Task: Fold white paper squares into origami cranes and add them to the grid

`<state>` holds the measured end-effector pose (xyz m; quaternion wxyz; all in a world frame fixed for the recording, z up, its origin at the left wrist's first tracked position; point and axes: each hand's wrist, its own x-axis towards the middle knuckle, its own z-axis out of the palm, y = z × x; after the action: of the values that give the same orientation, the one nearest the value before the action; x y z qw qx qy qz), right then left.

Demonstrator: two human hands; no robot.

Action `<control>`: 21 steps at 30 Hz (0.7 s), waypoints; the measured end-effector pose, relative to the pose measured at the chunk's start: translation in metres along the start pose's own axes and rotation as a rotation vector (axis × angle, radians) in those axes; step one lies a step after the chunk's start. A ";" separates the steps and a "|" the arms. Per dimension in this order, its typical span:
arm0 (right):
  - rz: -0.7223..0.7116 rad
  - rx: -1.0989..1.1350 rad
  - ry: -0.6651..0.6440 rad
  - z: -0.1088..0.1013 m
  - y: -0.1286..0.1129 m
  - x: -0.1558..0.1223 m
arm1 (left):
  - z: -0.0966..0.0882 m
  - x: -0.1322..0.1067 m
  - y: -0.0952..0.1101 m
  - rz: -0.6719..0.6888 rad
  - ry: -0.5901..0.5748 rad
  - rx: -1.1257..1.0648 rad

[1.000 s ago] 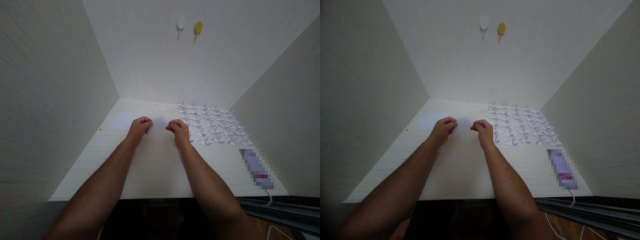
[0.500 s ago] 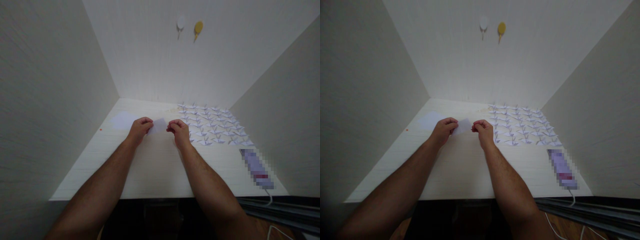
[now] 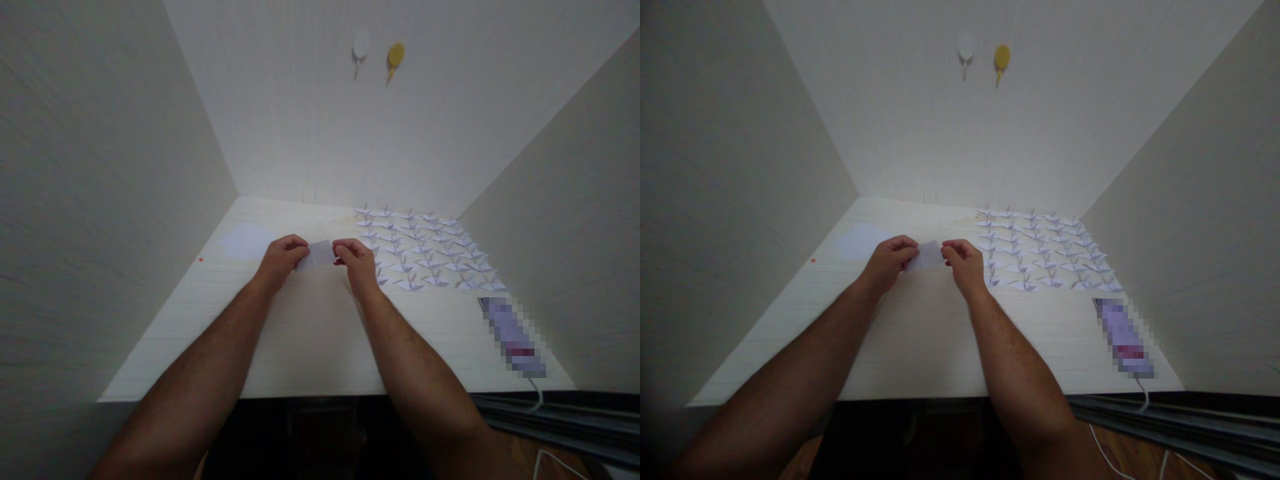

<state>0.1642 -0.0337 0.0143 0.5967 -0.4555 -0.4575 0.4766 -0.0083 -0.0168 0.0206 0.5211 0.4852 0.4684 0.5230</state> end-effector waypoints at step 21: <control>-0.039 -0.420 -0.171 -0.003 0.003 -0.002 | -0.003 -0.003 0.006 -0.038 -0.138 0.327</control>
<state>0.1668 -0.0358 0.0109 0.4568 -0.5190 -0.6042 0.3960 -0.0123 -0.0204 0.0266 0.4760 0.5893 0.5194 0.3955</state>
